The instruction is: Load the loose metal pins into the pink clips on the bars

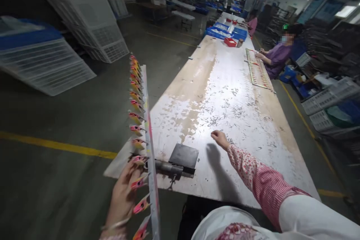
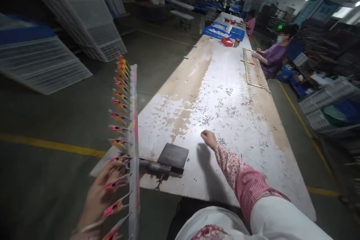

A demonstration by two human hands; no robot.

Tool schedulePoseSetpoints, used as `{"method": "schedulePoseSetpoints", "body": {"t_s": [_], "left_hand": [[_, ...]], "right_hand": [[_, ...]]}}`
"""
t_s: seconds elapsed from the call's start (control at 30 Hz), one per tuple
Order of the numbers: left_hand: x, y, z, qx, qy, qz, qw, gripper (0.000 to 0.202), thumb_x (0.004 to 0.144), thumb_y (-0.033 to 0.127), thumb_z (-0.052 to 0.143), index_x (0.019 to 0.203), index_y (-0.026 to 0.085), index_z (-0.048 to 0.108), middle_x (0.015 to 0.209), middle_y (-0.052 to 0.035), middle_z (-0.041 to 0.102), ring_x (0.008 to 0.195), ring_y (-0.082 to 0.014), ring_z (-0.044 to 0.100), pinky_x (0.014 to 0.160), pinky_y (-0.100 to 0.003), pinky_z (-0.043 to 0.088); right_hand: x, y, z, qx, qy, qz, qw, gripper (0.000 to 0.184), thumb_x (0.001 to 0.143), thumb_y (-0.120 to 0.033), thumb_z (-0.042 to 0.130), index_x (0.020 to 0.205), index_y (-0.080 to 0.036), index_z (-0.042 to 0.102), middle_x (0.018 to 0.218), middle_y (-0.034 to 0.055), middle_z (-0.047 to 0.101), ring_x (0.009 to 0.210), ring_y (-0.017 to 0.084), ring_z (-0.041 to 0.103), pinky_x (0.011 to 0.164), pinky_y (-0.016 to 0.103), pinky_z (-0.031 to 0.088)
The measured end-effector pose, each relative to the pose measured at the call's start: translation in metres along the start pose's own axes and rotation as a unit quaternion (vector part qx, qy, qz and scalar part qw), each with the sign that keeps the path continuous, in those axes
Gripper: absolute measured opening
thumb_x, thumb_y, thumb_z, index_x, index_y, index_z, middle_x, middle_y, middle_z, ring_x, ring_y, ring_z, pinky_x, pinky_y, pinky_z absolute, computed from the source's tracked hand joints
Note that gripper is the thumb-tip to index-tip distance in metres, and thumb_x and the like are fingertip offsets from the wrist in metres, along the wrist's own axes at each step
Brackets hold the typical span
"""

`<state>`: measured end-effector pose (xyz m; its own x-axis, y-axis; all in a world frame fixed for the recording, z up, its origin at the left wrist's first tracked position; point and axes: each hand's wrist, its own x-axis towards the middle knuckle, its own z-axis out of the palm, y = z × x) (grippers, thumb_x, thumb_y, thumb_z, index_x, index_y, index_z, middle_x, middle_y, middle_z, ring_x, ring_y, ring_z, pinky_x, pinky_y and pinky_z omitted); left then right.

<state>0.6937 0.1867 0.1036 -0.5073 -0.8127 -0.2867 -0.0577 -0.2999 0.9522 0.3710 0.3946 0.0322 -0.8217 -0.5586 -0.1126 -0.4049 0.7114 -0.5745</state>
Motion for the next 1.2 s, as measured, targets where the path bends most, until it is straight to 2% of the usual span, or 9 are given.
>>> {"method": "schedulePoseSetpoints", "body": {"t_s": [0.13,0.27,0.37,0.47,0.67,0.8,0.97,1.1,1.2], "left_hand": [[-0.041,0.004,-0.006,0.039,0.019,-0.103,0.994,0.071,0.050,0.063,0.078,0.109,0.027,0.065,0.126,-0.0038,0.063,0.123,-0.0375,0.050,0.099,-0.043,0.048],[-0.064,0.000,-0.011,0.026,0.052,-0.158,0.986,0.067,0.051,0.062,0.079,0.106,0.026,0.065,0.115,-0.0052,0.069,0.120,-0.0354,0.054,0.096,-0.039,0.052],[-0.073,-0.003,-0.011,0.009,0.035,-0.137,0.990,0.069,0.051,0.055,0.083,0.110,0.025,0.063,0.124,-0.0062,0.065,0.121,-0.0327,0.053,0.097,-0.035,0.049],[-0.077,-0.006,-0.008,-0.016,0.021,-0.109,0.994,0.066,0.057,0.052,0.081,0.112,0.022,0.061,0.126,-0.0085,0.063,0.120,-0.0302,0.055,0.100,-0.035,0.047],[-0.080,-0.011,-0.009,-0.040,-0.014,-0.051,0.998,0.062,0.069,0.051,0.073,0.121,0.022,0.058,0.127,-0.0111,0.061,0.114,-0.0269,0.059,0.101,-0.039,0.044],[-0.091,-0.013,-0.013,-0.035,-0.018,-0.056,0.998,0.065,0.071,0.050,0.073,0.127,0.023,0.055,0.132,-0.0093,0.058,0.122,-0.0263,0.053,0.104,-0.035,0.042],[-0.103,-0.020,-0.030,0.013,0.014,-0.137,0.990,0.074,0.067,0.060,0.072,0.128,0.022,0.055,0.128,-0.0096,0.062,0.118,-0.0284,0.057,0.096,-0.032,0.049],[-0.111,-0.025,-0.043,0.041,0.047,-0.167,0.984,0.073,0.068,0.063,0.069,0.127,0.022,0.055,0.121,-0.0087,0.066,0.120,-0.0297,0.056,0.095,-0.034,0.051],[-0.112,-0.026,-0.043,0.026,0.034,-0.139,0.989,0.069,0.071,0.060,0.068,0.126,0.020,0.056,0.121,-0.0091,0.066,0.118,-0.0289,0.057,0.099,-0.035,0.048]], "right_hand": [[0.024,0.079,-0.023,-0.059,0.059,0.140,0.987,0.028,0.085,-0.019,0.048,0.103,-0.012,0.068,0.098,0.0121,0.070,0.089,0.018,0.064,0.077,0.026,0.045],[0.054,0.105,-0.012,-0.097,0.048,0.187,0.976,0.029,0.087,-0.030,0.051,0.103,-0.011,0.067,0.098,0.0132,0.068,0.092,0.020,0.062,0.077,0.025,0.043],[0.055,0.098,0.018,-0.113,0.008,0.164,0.980,0.024,0.086,-0.032,0.055,0.097,-0.014,0.068,0.098,0.0116,0.066,0.091,0.019,0.060,0.074,0.024,0.040],[0.032,0.081,0.043,-0.116,-0.034,0.110,0.987,0.019,0.087,-0.028,0.054,0.096,-0.016,0.066,0.103,0.0106,0.063,0.092,0.018,0.058,0.074,0.024,0.037],[-0.003,0.064,0.049,-0.096,-0.061,0.054,0.992,0.018,0.087,-0.024,0.053,0.097,-0.015,0.064,0.097,0.0085,0.064,0.089,0.017,0.056,0.075,0.024,0.036],[0.014,0.056,0.046,-0.075,-0.017,0.086,0.993,0.027,0.089,-0.024,0.049,0.109,-0.011,0.061,0.096,0.0093,0.066,0.088,0.017,0.058,0.076,0.024,0.039],[0.046,0.040,0.055,-0.057,0.025,0.103,0.993,0.036,0.087,-0.028,0.053,0.118,-0.010,0.058,0.108,0.0138,0.062,0.095,0.018,0.058,0.079,0.024,0.041],[0.055,0.028,0.067,-0.039,-0.002,0.100,0.994,0.022,0.082,-0.019,0.058,0.102,-0.012,0.065,0.110,0.0150,0.059,0.100,0.020,0.056,0.082,0.025,0.039],[0.044,0.019,0.068,0.000,-0.044,0.101,0.994,0.015,0.080,-0.013,0.056,0.091,-0.013,0.067,0.103,0.0152,0.062,0.102,0.023,0.055,0.084,0.028,0.037]]}}
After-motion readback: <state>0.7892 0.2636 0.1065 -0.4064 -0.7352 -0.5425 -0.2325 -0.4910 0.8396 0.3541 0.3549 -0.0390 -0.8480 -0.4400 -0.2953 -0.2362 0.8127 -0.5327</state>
